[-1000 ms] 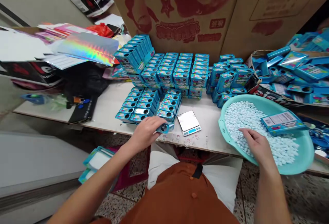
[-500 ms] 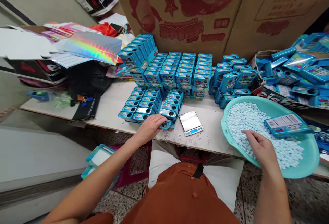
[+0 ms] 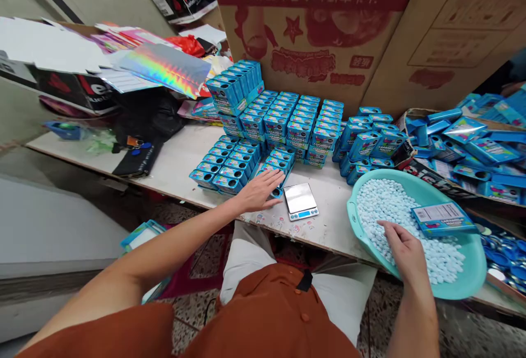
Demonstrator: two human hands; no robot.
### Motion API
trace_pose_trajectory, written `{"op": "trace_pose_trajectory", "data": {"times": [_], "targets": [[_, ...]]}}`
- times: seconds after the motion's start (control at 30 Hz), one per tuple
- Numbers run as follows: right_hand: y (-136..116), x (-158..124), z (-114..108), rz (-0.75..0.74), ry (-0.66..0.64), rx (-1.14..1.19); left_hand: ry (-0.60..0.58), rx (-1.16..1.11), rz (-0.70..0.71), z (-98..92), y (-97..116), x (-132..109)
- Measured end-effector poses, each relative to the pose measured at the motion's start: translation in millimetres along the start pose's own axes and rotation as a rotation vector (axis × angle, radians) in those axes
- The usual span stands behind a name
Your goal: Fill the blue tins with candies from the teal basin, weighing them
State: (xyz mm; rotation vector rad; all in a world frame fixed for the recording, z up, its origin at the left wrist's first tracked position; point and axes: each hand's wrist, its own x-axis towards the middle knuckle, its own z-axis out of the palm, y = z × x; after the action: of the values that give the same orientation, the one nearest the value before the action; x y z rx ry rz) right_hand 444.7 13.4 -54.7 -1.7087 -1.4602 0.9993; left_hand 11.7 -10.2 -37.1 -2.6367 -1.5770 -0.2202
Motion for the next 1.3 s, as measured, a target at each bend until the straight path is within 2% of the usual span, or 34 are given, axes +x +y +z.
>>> {"op": "trace_pose_trajectory", "data": {"times": [0.1, 0.3, 0.5, 0.73, 0.83, 1.0, 1.17, 1.3], "targets": [[2, 1, 1, -0.012, -0.007, 0.014, 0.083, 0.024, -0.052, 3.7, 4, -5], [-3, 0, 2, -0.06, -0.021, 0.006, 0.238, 0.026, -0.237, 15.9, 26, -11], [-1, -1, 0, -0.013, -0.021, 0.014, 0.43, -0.101, -0.391, 17.7, 16, -17], [5, 2, -1, 0.002, -0.02, -0.005, 0.345, -0.142, -0.405, 12.2, 6, -17], [5, 1, -2, -0.014, -0.014, -0.015, 0.306, -0.112, -0.383, 10.6, 7, -15], [0, -1, -3, -0.058, 0.002, -0.061, 0.317, -0.055, -0.399, 7.8, 12, -18], [-5, -2, -2, -0.074, 0.018, -0.097, 0.22, -0.062, -0.434, 4.7, 12, -15], [-7, -4, -3, -0.092, 0.029, -0.146, 0.197, -0.096, -0.45, 9.8, 12, -11]]}}
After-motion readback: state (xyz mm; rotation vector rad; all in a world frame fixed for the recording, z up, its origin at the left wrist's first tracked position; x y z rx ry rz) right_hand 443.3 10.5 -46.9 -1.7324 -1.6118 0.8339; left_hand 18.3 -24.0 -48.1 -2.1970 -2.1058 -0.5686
